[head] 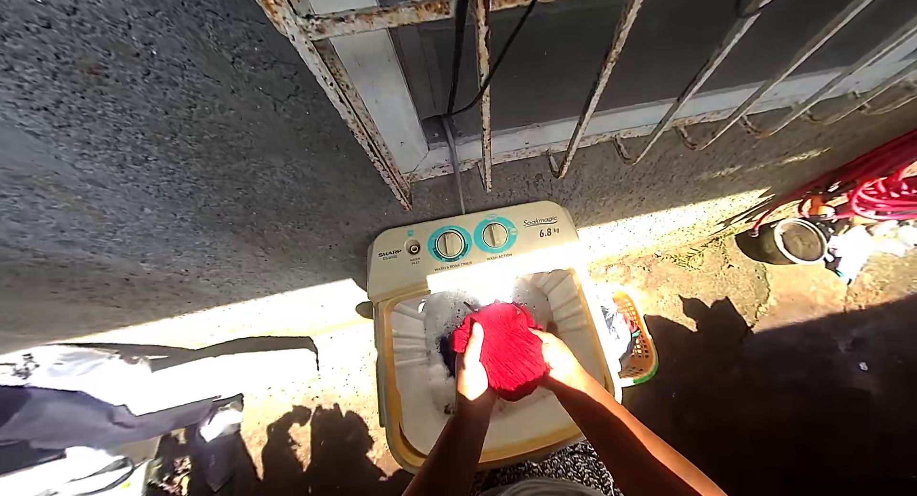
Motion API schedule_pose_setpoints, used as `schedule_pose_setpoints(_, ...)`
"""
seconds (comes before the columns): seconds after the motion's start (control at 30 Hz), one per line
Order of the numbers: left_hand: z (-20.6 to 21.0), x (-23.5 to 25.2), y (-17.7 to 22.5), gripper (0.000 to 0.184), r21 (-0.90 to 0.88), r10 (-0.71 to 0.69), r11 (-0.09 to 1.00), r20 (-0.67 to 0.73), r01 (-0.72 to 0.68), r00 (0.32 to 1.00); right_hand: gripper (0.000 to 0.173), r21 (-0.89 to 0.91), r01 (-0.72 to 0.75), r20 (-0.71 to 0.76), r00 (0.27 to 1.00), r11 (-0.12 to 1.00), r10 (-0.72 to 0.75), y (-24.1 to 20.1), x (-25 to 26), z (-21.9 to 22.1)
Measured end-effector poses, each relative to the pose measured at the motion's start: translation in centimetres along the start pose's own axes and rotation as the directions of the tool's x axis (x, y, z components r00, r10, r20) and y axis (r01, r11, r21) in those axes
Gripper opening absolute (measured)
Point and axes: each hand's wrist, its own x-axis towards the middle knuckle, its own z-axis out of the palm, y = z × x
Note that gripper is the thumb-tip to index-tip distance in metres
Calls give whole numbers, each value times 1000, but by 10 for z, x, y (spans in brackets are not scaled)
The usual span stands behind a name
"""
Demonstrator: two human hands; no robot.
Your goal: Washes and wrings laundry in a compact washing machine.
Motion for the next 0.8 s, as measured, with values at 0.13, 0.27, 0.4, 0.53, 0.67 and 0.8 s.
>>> schedule_pose_setpoints(0.13,-30,13,-18,34,-109,-98,988,93,108,991,32,-522,117,208,978,845,-7,-2,0,2)
schedule_pose_setpoints(0.27,-42,19,-29,45,-234,-157,952,174,196,972,33,-402,-30,289,944,915,158,-2,10,-9)
schedule_pose_setpoints(0.4,-38,30,-28,29,-109,-133,982,195,157,972,39,-113,-146,269,948,983,172,4,8,-29)
schedule_pose_setpoints(0.53,-26,37,-16,27,82,124,984,339,-160,933,76,-157,-362,-23,931,919,363,5,-8,-34)
schedule_pose_setpoints(0.67,-8,14,-18,18,154,193,934,546,-324,816,108,15,-397,418,837,918,355,29,13,-49)
schedule_pose_setpoints(0.8,-13,1,-18,20,158,233,935,399,-316,887,55,116,-239,505,850,964,150,15,21,-17)
